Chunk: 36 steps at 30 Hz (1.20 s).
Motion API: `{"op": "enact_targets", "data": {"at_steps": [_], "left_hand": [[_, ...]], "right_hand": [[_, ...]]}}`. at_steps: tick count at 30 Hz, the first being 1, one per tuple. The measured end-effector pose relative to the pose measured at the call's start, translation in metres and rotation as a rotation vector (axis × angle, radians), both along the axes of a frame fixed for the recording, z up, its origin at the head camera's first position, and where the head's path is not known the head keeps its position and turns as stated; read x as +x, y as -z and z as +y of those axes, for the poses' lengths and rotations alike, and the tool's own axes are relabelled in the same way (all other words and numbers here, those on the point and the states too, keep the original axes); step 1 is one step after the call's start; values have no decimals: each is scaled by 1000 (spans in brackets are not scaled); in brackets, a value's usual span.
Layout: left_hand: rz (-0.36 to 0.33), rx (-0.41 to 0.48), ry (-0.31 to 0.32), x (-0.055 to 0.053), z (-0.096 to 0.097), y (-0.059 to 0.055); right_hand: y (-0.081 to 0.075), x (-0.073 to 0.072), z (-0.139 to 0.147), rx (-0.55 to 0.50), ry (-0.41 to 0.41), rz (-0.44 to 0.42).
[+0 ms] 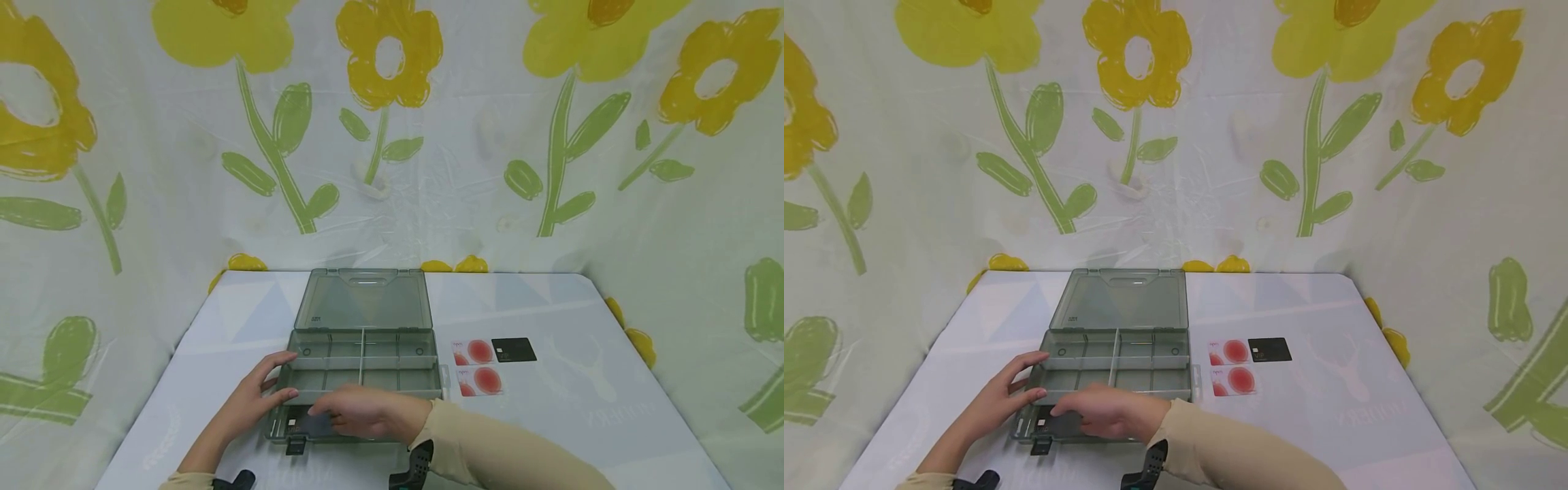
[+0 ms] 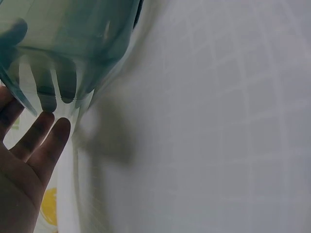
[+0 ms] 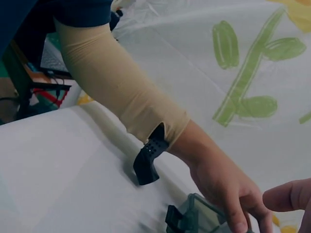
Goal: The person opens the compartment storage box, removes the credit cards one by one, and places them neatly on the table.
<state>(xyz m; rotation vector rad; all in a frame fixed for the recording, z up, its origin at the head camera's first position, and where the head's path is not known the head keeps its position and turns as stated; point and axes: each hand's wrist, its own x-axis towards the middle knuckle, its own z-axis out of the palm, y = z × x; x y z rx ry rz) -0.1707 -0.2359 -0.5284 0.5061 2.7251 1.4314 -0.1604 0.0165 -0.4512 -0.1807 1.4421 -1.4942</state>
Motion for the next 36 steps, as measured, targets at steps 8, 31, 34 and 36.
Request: {"op": "enact_targets", "data": {"at_steps": [8, 31, 34, 36], "left_hand": [[-16, 1, 2, 0, 0, 1], [-12, -6, 0, -1, 0, -1], [-18, -5, -1, -1, 0, -1], [-21, -3, 0, -1, 0, -1]], "right_hand": [[9, -4, -6, -31, -16, -17], [10, -6, -1, -16, -3, -4], [10, -4, 1, -24, 2, 5], [11, -4, 2, -24, 9, 5]]}}
